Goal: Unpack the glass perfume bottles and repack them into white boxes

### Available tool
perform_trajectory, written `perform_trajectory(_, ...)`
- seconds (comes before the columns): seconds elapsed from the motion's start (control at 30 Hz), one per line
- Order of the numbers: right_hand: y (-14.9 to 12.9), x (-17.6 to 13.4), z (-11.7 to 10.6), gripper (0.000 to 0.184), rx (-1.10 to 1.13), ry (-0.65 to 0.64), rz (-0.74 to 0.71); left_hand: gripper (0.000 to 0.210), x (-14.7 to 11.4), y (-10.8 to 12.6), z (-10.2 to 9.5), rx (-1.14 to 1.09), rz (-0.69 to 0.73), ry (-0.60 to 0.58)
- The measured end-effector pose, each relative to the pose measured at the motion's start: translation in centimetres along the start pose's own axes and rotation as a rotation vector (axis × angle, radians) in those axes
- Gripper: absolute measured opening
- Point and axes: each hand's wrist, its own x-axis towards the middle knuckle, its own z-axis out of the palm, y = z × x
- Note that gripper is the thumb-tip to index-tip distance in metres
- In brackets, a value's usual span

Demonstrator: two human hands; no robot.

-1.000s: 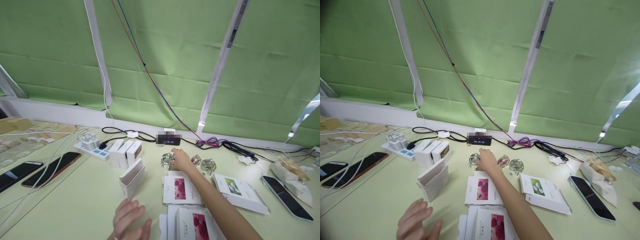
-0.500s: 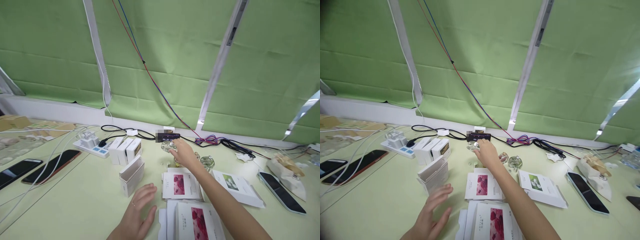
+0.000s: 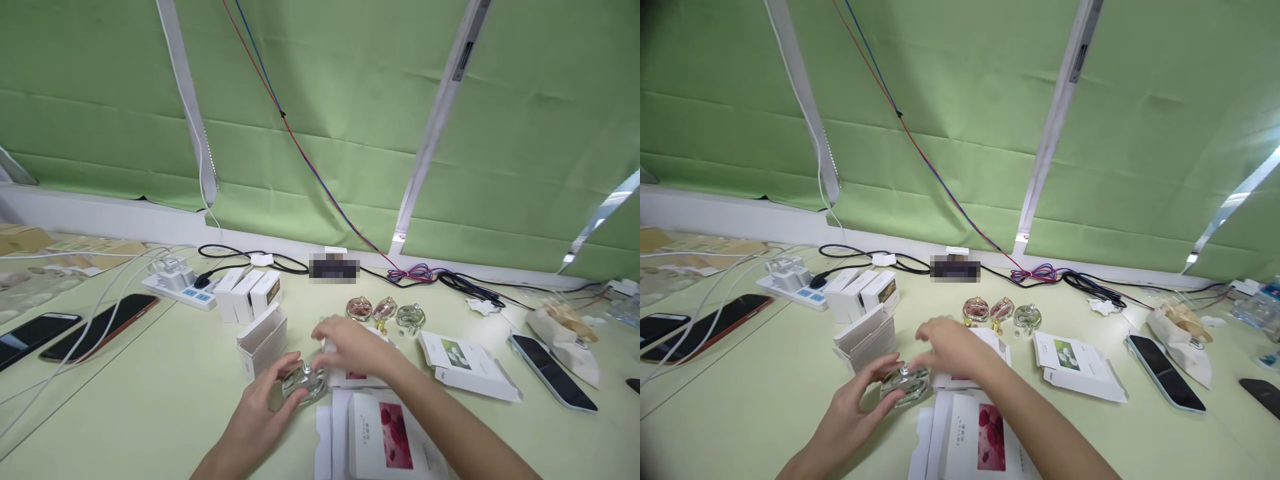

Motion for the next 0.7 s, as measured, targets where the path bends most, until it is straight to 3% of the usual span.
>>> perform_trajectory(0.1, 1.9, 3.4, -0.5, 0.025, -0.192, 0.001, 0.115, 0.03, 0.1, -0.1, 0.3, -0.001, -0.058, 0.023)
perform_trajectory(0.23, 3.7, 7.1, 2.0, 0.024, -0.25, -0.102, 0.208, 0.025, 0.1, -0.3, 0.6, 0.025, -0.083, -0.007)
perform_trajectory(0.33, 4.3, 8.1, 3.5, 0.029, -0.233, -0.155, 0.226, 0.026, 0.1, -0.3, 0.6, 0.026, -0.095, -0.056)
perform_trajectory(0.47, 3.7, 7.0, 2.3, 0.02, -0.142, -0.113, 0.157, 0.027, 0.1, -0.4, 0.8, 0.005, -0.113, -0.083)
perform_trajectory(0.6, 1.6, 3.6, -0.1, 0.014, 0.031, -0.066, -0.042, 0.037, 0.2, -0.6, 1.0, -0.009, -0.132, -0.101)
perform_trajectory(0.7, -0.1, 1.2, -0.4, 0.011, 0.202, -0.008, -0.171, 0.033, 0.5, -0.5, 1.0, -0.011, -0.082, -0.1)
